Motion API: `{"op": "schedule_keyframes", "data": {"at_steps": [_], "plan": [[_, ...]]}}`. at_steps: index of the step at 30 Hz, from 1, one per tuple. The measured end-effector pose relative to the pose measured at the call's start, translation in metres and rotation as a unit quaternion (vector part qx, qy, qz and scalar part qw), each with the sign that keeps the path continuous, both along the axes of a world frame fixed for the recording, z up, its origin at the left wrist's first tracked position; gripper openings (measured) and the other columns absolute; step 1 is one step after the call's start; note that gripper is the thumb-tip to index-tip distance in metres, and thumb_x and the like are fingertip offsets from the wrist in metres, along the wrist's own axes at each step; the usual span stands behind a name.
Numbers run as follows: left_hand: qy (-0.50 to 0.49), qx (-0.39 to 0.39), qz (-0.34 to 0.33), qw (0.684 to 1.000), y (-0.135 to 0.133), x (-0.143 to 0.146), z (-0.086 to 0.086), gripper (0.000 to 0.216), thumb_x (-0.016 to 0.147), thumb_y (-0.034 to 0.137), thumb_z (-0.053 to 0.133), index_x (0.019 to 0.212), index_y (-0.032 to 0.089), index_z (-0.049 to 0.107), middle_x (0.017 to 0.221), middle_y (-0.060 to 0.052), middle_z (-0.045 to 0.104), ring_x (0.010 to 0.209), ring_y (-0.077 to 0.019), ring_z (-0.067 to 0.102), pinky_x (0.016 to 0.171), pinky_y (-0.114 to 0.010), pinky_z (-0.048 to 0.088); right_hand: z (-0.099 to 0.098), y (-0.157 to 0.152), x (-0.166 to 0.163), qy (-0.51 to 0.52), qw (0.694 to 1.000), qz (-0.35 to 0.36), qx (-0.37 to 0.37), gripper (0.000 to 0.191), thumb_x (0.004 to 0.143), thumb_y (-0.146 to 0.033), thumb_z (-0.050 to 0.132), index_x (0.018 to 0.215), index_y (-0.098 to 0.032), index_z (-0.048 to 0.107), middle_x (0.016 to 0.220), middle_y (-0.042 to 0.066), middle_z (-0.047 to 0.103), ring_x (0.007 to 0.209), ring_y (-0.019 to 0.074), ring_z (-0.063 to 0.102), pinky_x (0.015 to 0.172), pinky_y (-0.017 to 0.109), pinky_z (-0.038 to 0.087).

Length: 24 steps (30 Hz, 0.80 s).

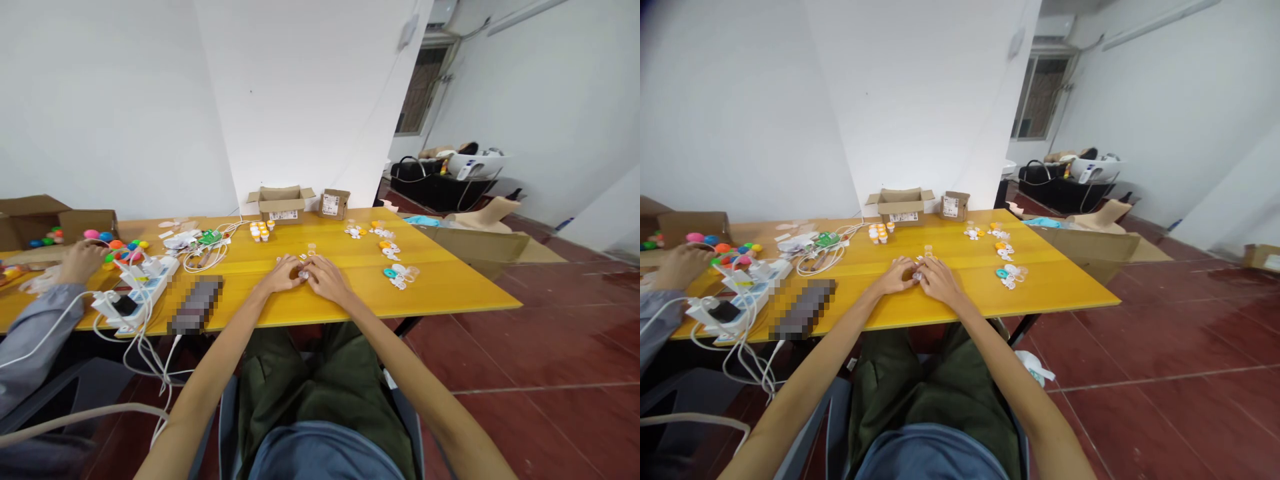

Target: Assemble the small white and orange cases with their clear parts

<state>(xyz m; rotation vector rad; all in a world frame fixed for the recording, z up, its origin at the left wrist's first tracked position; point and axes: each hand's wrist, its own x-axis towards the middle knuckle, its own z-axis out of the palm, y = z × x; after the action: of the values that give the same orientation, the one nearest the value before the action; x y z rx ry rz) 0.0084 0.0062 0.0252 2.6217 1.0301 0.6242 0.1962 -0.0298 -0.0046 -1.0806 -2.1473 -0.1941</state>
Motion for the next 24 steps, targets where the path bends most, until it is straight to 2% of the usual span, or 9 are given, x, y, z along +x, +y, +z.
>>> {"op": "schedule_keyframes", "data": {"at_steps": [8,24], "plan": [[-0.007,0.0,-0.001,1.0,0.0006,-0.0005,-0.0017,0.014,0.087,0.033,0.063,0.096,0.024,0.067,0.1,-0.005,0.065,0.104,-0.0255,0.056,0.098,-0.045,0.044,0.0005,0.0024,0.0013,0.027,1.0,0.002,-0.013,0.016,0.093,-0.018,0.054,0.095,-0.024,0.069,0.107,0.009,0.069,0.102,0.0248,0.062,0.094,0.042,0.051],[0.001,0.005,-0.007,1.0,0.0016,-0.0011,-0.0023,0.012,0.086,0.031,0.064,0.096,0.024,0.065,0.099,-0.005,0.065,0.104,-0.0257,0.056,0.097,-0.044,0.044,0.0028,0.0046,0.0,0.016,0.999,0.032,-0.015,0.018,0.098,-0.023,0.052,0.09,-0.023,0.068,0.104,0.009,0.068,0.1,0.0232,0.063,0.089,0.039,0.052]]}}
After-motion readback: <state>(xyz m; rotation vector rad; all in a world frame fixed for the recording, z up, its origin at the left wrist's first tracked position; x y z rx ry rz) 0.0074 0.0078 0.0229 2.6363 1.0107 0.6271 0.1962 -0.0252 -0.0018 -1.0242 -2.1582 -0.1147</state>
